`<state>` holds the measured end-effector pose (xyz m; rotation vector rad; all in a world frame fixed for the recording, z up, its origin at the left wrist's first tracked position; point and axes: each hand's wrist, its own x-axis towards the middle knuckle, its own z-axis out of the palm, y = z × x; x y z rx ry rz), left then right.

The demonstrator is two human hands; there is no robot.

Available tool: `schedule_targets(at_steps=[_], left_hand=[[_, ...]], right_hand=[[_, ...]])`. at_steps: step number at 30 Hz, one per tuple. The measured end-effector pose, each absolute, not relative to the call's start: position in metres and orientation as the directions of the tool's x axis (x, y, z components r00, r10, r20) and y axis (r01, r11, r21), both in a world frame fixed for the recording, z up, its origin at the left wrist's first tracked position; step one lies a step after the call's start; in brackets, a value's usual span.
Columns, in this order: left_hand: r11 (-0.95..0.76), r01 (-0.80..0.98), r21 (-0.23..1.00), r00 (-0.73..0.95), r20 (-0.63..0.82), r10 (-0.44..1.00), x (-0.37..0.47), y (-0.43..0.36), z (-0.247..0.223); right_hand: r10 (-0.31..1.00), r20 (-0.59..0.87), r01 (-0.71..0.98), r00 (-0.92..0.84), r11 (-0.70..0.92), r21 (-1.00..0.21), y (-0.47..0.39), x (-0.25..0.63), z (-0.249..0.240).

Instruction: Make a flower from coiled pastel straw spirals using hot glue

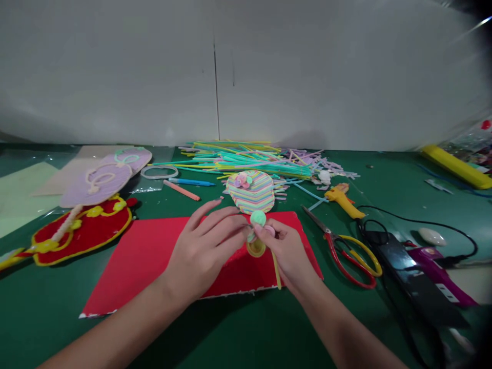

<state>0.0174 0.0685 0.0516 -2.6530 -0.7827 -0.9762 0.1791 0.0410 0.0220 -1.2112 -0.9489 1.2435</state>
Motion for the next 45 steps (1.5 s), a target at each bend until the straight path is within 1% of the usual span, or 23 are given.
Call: schedule_targets(at_steps=[3, 7, 9, 10, 12, 14, 16, 18, 19, 20, 21, 23, 24, 26, 28, 30, 33, 38, 40, 45], left_hand=[[-0.853, 0.505, -0.129, 0.704, 0.634, 0.321, 0.013, 0.071, 0.053], [-0.849, 0.446, -0.282, 0.777, 0.594, 0.21, 0.008, 0.074, 0.053], [-0.851, 0.434, -0.296, 0.791, 0.577, 0.202, 0.007, 0.075, 0.055], [-0.855, 0.44, -0.275, 0.791, 0.569, 0.224, 0.007, 0.075, 0.056], [-0.863, 0.467, -0.194, 0.774, 0.561, 0.293, 0.008, 0.075, 0.06], [-0.86, 0.505, -0.077, 0.715, 0.594, 0.368, 0.009, 0.073, 0.064], [-0.822, 0.565, 0.068, 0.571, 0.687, 0.449, 0.012, 0.07, 0.066], [-0.732, 0.631, 0.256, 0.358, 0.742, 0.567, 0.015, 0.068, 0.066], [-0.675, 0.643, 0.361, 0.263, 0.724, 0.638, 0.017, 0.068, 0.066], [-0.617, 0.634, 0.466, 0.203, 0.67, 0.714, 0.018, 0.068, 0.064], [-0.558, 0.609, 0.564, 0.182, 0.585, 0.79, 0.02, 0.069, 0.063], [-0.452, 0.537, 0.712, 0.232, 0.391, 0.891, 0.023, 0.071, 0.058], [-0.415, 0.508, 0.755, 0.269, 0.318, 0.909, 0.024, 0.072, 0.056], [-0.377, 0.478, 0.794, 0.314, 0.247, 0.917, 0.026, 0.074, 0.052], [-0.357, 0.469, 0.808, 0.313, 0.226, 0.923, 0.027, 0.073, 0.051], [-0.322, 0.472, 0.82, 0.288, 0.202, 0.936, 0.028, 0.072, 0.052], [-0.224, 0.471, 0.853, 0.224, 0.129, 0.966, 0.03, 0.07, 0.054], [-0.053, 0.399, 0.916, 0.171, -0.017, 0.985, 0.032, 0.07, 0.056], [-0.027, 0.382, 0.924, 0.172, -0.042, 0.984, 0.032, 0.07, 0.055], [-0.015, 0.271, 0.963, 0.211, -0.044, 0.976, 0.032, 0.071, 0.053]], right_hand=[[0.984, -0.158, -0.264, 0.078, -0.133, -0.955, 0.041, 0.18, 0.021], [0.975, -0.22, -0.337, 0.013, -0.203, -0.919, 0.042, 0.18, 0.021], [0.97, -0.241, -0.378, 0.006, -0.221, -0.899, 0.043, 0.18, 0.021], [0.968, -0.252, -0.403, 0.0, -0.231, -0.886, 0.043, 0.18, 0.021], [0.961, -0.275, -0.456, -0.02, -0.253, -0.853, 0.044, 0.18, 0.021], [0.954, -0.297, -0.499, -0.034, -0.273, -0.822, 0.045, 0.181, 0.021], [0.949, -0.315, -0.522, -0.013, -0.276, -0.807, 0.046, 0.181, 0.02], [0.944, -0.33, -0.531, 0.016, -0.272, -0.802, 0.047, 0.182, 0.02], [0.941, -0.337, -0.535, 0.022, -0.274, -0.799, 0.047, 0.182, 0.02], [0.939, -0.342, -0.539, 0.018, -0.279, -0.795, 0.047, 0.182, 0.02], [0.94, -0.341, -0.542, 0.01, -0.282, -0.792, 0.047, 0.183, 0.021], [0.946, -0.324, -0.541, -0.013, -0.279, -0.793, 0.046, 0.182, 0.021], [0.95, -0.311, -0.537, -0.016, -0.27, -0.799, 0.046, 0.182, 0.022], [0.956, -0.293, -0.525, -0.014, -0.257, -0.811, 0.045, 0.182, 0.022], [0.959, -0.284, -0.51, -0.003, -0.246, -0.824, 0.044, 0.181, 0.022], [0.963, -0.27, -0.483, 0.007, -0.233, -0.844, 0.044, 0.181, 0.021], [0.971, -0.241, -0.434, 0.012, -0.212, -0.876, 0.044, 0.18, 0.02], [0.971, -0.239, -0.406, 0.017, -0.211, -0.889, 0.043, 0.18, 0.021], [0.97, -0.24, -0.382, 0.032, -0.21, -0.9, 0.043, 0.179, 0.023], [0.968, -0.227, -0.232, 0.105, -0.198, -0.952, 0.042, 0.18, 0.026]])
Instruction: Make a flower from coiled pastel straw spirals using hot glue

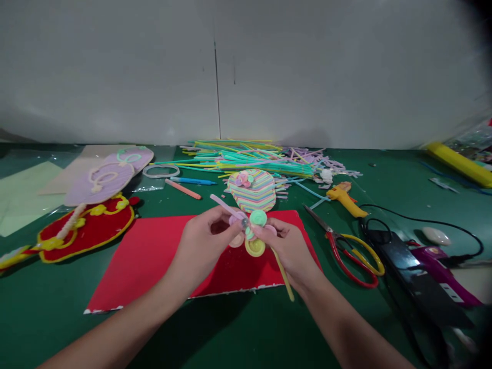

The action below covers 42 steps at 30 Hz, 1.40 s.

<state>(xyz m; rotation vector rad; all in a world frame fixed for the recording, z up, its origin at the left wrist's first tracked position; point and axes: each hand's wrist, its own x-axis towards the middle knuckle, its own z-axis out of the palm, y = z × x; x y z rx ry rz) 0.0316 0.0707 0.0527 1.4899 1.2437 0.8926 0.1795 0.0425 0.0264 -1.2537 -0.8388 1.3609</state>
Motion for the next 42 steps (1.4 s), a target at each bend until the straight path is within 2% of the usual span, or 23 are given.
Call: schedule_targets(at_steps=[5, 11, 15, 21, 28, 35, 42], left_hand=[[-0.018, 0.193, 0.981, 0.297, -0.041, 0.954, 0.0344, 0.0704, 0.0504], [-0.024, 0.293, 0.956, 0.318, -0.073, 0.945, 0.0361, 0.0658, 0.0455], [-0.037, 0.285, 0.958, 0.322, -0.059, 0.945, 0.0374, 0.0664, 0.0448], [-0.059, 0.292, 0.954, 0.303, -0.034, 0.952, 0.0366, 0.0671, 0.0455], [-0.073, 0.333, 0.94, 0.316, -0.038, 0.948, 0.0325, 0.0692, 0.0455], [-0.048, 0.25, 0.967, 0.394, -0.056, 0.918, 0.0305, 0.0747, 0.0447], [-0.039, 0.254, 0.966, 0.41, -0.071, 0.909, 0.0316, 0.0736, 0.0463]], right_hand=[[0.954, -0.232, -0.271, 0.19, -0.176, -0.946, 0.0437, 0.1798, 0.0237], [0.96, -0.212, -0.356, 0.183, -0.136, -0.925, 0.0435, 0.1794, 0.0206], [0.958, -0.202, -0.373, 0.204, -0.115, -0.921, 0.0431, 0.1796, 0.0206], [0.97, -0.174, -0.314, 0.172, -0.114, -0.943, 0.0416, 0.1809, 0.0224], [0.972, -0.205, -0.322, 0.119, -0.157, -0.934, 0.0402, 0.182, 0.0242], [0.977, -0.213, -0.392, 0.013, -0.191, -0.9, 0.0406, 0.1836, 0.0234], [0.978, -0.207, -0.361, 0.024, -0.185, -0.914, 0.0405, 0.1841, 0.0217]])
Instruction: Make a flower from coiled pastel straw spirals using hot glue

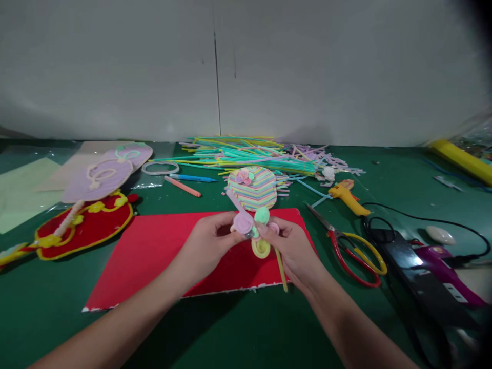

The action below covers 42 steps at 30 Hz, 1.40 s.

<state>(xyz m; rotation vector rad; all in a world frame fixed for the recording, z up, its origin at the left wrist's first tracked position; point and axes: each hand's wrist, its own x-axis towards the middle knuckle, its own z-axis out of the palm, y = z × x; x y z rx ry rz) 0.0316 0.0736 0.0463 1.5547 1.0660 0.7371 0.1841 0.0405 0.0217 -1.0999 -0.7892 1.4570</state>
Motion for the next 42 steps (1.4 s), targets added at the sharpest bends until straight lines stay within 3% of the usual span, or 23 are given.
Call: schedule_targets(at_steps=[9, 15, 24, 33, 37, 42], left_hand=[[-0.069, 0.267, 0.961, 0.282, -0.009, 0.959, 0.033, 0.071, 0.047], [-0.02, 0.352, 0.936, 0.215, -0.06, 0.975, 0.032, 0.072, 0.052], [0.001, 0.332, 0.943, 0.264, -0.094, 0.96, 0.032, 0.072, 0.053], [-0.026, 0.335, 0.942, 0.271, -0.07, 0.96, 0.033, 0.072, 0.047], [-0.038, 0.31, 0.95, 0.314, -0.065, 0.947, 0.032, 0.072, 0.044], [-0.105, 0.38, 0.919, 0.245, 0.01, 0.969, 0.03, 0.074, 0.045]], right_hand=[[0.964, -0.185, -0.295, 0.19, -0.124, -0.948, 0.042, 0.181, 0.021], [0.97, -0.211, -0.28, 0.122, -0.171, -0.945, 0.041, 0.179, 0.02], [0.981, -0.18, -0.21, 0.071, -0.162, -0.964, 0.043, 0.18, 0.012], [0.976, -0.162, -0.053, 0.147, -0.156, -0.986, 0.041, 0.181, 0.015], [0.976, -0.165, -0.042, 0.142, -0.161, -0.986, 0.042, 0.181, 0.015], [0.983, -0.161, -0.039, 0.087, -0.159, -0.987, 0.041, 0.179, 0.019]])
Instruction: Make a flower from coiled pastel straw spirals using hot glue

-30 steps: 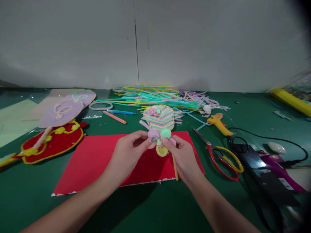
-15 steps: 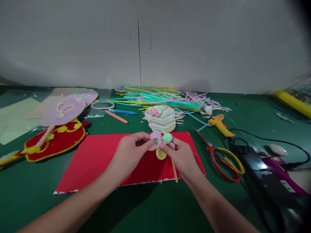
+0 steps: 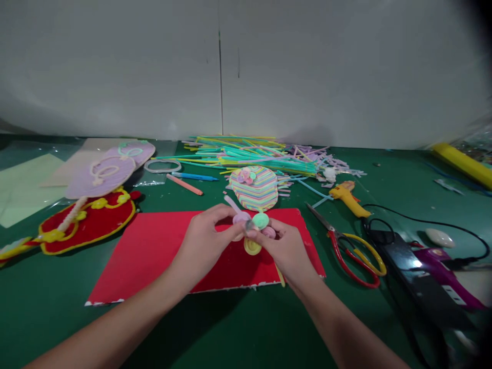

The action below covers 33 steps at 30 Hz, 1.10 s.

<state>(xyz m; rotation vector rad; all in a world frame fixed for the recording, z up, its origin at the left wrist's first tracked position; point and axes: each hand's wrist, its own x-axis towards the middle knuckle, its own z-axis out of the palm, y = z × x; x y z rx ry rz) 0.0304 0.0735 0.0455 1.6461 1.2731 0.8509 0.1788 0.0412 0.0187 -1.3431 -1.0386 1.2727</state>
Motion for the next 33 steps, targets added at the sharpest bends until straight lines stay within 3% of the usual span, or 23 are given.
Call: schedule_targets(at_steps=[6, 11, 21, 24, 27, 30, 33], left_hand=[[0.044, 0.277, 0.96, 0.182, -0.097, 0.979, 0.024, 0.081, 0.047], [0.057, 0.171, 0.984, 0.172, -0.087, 0.981, 0.02, 0.087, 0.043], [0.084, 0.078, 0.993, 0.143, -0.094, 0.985, 0.02, 0.087, 0.041], [0.14, 0.035, 0.989, 0.179, -0.144, 0.973, 0.021, 0.086, 0.041], [0.251, -0.028, 0.968, 0.321, -0.229, 0.919, 0.02, 0.086, 0.038], [0.339, -0.067, 0.938, 0.425, -0.28, 0.861, 0.018, 0.088, 0.035], [0.363, -0.094, 0.927, 0.398, -0.299, 0.867, 0.016, 0.092, 0.033]], right_hand=[[0.983, -0.181, -0.209, 0.028, -0.171, -0.963, 0.041, 0.186, 0.021], [0.993, -0.094, -0.071, 0.066, -0.089, -0.993, 0.047, 0.194, 0.016], [1.0, 0.004, -0.112, 0.029, 0.008, -0.994, 0.047, 0.19, 0.014], [0.998, 0.004, -0.122, 0.059, 0.011, -0.992, 0.048, 0.19, 0.012], [0.996, 0.013, -0.122, 0.085, 0.023, -0.992, 0.049, 0.19, 0.01], [0.989, 0.101, -0.06, 0.11, 0.108, -0.992, 0.048, 0.192, 0.01], [0.949, 0.3, 0.135, 0.096, 0.286, -0.949, 0.046, 0.195, 0.013]])
